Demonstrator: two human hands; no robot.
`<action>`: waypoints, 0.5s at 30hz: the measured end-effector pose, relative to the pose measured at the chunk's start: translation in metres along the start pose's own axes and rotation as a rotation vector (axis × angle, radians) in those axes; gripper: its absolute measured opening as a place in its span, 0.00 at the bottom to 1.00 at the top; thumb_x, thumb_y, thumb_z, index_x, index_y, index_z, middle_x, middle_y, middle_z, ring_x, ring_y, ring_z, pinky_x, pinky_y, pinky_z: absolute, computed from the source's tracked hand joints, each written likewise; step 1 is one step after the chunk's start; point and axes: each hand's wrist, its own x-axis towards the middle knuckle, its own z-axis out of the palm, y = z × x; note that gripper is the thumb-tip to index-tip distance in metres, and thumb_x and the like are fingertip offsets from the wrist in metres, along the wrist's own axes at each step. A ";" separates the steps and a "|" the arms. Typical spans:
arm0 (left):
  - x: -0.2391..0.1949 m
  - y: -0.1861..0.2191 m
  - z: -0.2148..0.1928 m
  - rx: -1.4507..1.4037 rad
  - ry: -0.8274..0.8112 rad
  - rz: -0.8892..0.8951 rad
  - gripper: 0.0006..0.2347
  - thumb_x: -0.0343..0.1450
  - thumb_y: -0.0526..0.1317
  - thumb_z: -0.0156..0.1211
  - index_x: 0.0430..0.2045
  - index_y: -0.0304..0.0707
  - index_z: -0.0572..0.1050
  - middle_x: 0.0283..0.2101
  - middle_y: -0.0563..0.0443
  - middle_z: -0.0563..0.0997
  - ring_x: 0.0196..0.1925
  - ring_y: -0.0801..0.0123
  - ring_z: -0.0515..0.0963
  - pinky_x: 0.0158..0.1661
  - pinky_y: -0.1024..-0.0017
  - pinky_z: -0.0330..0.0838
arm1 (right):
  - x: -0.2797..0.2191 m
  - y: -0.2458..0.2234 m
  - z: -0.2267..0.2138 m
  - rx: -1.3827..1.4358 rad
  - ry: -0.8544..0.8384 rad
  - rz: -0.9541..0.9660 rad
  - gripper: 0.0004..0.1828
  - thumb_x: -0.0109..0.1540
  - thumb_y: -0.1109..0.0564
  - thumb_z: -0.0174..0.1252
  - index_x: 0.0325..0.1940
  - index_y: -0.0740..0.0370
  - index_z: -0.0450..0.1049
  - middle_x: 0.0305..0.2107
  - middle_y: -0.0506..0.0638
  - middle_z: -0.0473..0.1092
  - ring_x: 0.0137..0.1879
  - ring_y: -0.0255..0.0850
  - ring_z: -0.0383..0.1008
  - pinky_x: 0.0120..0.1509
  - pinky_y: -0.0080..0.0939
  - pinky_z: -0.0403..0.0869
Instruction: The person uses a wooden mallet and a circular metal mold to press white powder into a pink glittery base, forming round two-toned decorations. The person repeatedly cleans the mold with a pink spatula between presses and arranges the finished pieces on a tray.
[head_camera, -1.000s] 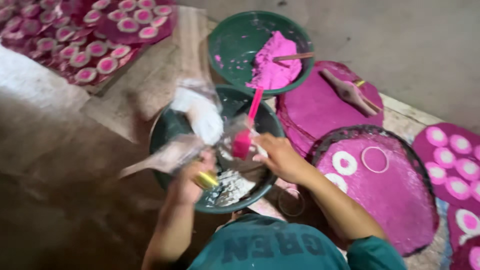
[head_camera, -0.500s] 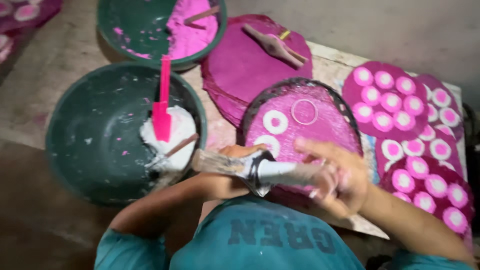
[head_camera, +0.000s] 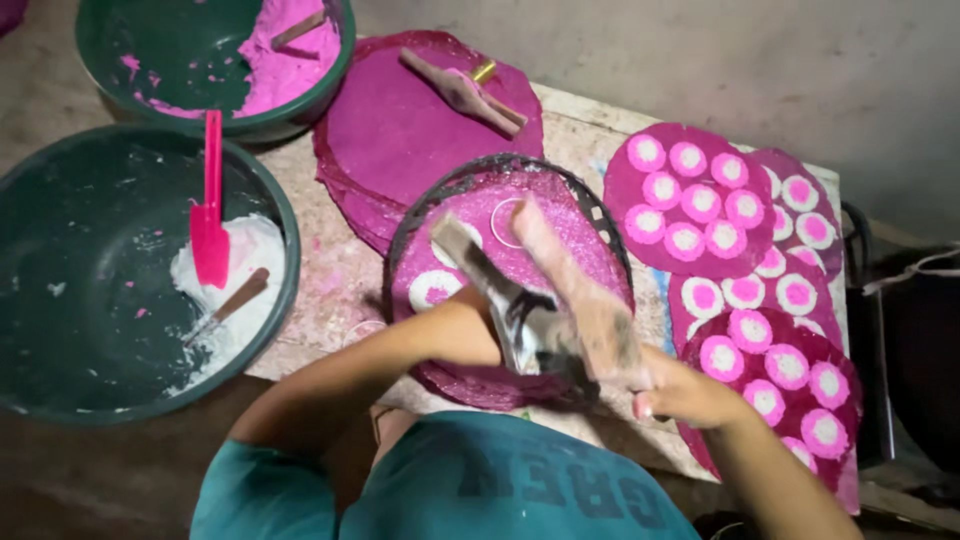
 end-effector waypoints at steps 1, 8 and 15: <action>0.006 -0.006 -0.001 -0.028 -0.001 -0.037 0.13 0.67 0.44 0.69 0.41 0.39 0.80 0.37 0.45 0.86 0.40 0.62 0.86 0.44 0.66 0.79 | -0.008 0.012 -0.007 0.100 -0.006 0.040 0.57 0.62 0.41 0.67 0.81 0.62 0.40 0.71 0.66 0.54 0.76 0.56 0.57 0.78 0.56 0.59; 0.061 -0.179 -0.086 -0.077 0.230 -0.405 0.21 0.67 0.40 0.61 0.56 0.37 0.75 0.47 0.39 0.84 0.48 0.59 0.82 0.50 0.66 0.75 | -0.034 0.085 0.013 0.419 0.350 -0.084 0.61 0.51 0.46 0.74 0.77 0.70 0.47 0.60 0.66 0.65 0.66 0.58 0.68 0.71 0.59 0.66; 0.040 -0.308 -0.054 -0.610 0.739 -0.367 0.17 0.77 0.34 0.47 0.62 0.36 0.72 0.52 0.45 0.82 0.51 0.67 0.80 0.54 0.72 0.71 | -0.031 0.084 0.034 0.616 0.568 -0.222 0.64 0.51 0.46 0.74 0.79 0.66 0.42 0.60 0.67 0.60 0.66 0.59 0.65 0.73 0.65 0.63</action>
